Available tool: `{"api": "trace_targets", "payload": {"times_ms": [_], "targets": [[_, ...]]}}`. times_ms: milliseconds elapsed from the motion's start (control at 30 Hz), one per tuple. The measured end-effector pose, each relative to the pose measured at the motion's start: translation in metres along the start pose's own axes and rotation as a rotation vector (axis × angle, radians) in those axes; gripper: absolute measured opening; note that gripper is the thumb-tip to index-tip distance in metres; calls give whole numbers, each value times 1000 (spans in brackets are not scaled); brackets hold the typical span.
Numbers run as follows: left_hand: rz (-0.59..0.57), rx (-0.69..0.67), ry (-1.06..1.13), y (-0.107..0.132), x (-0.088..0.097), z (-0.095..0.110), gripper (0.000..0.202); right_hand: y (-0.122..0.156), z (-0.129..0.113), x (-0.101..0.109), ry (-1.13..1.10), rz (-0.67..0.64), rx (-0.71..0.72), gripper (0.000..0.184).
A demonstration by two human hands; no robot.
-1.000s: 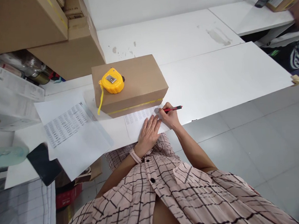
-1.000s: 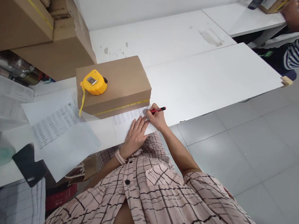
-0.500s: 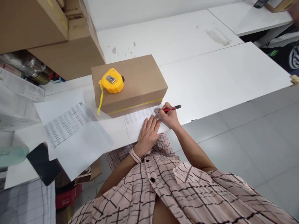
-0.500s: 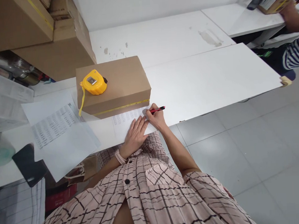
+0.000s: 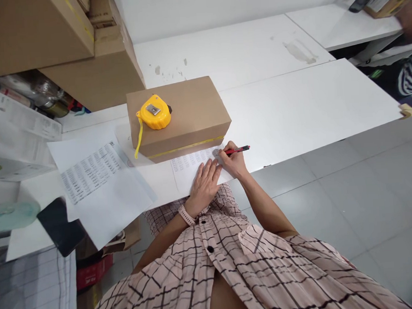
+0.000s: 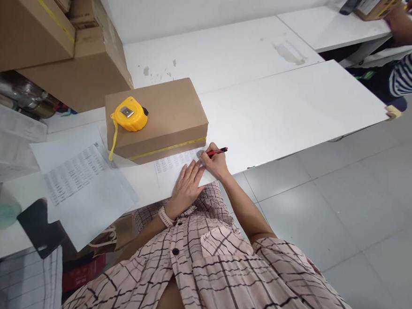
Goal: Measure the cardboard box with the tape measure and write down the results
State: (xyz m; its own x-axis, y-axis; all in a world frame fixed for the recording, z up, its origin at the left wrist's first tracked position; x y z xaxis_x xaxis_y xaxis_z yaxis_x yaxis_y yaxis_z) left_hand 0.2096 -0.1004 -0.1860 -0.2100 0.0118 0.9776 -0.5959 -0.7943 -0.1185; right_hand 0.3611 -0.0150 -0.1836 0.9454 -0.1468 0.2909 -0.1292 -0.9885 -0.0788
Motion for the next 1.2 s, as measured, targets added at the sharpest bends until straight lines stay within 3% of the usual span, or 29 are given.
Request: {"api": "trace_targets", "payload": {"times_ms": [1200], "targets": [[-12, 10, 6, -2, 1, 0, 68, 1, -2, 0, 8, 1, -9, 27]]}}
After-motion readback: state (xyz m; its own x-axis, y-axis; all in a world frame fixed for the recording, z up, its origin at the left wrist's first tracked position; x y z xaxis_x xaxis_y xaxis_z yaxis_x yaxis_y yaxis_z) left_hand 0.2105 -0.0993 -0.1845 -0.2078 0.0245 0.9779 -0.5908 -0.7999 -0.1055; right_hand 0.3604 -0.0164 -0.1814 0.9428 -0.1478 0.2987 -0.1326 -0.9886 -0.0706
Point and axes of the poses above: each hand's wrist, its own y-axis away from the middle knuckle, its own x-axis out of the back of the hand, z = x × y, the point moved 2 cm from there along -y, towards the middle knuckle, and after that the axes turned 3 degrees about y, right-handed, at the moved point
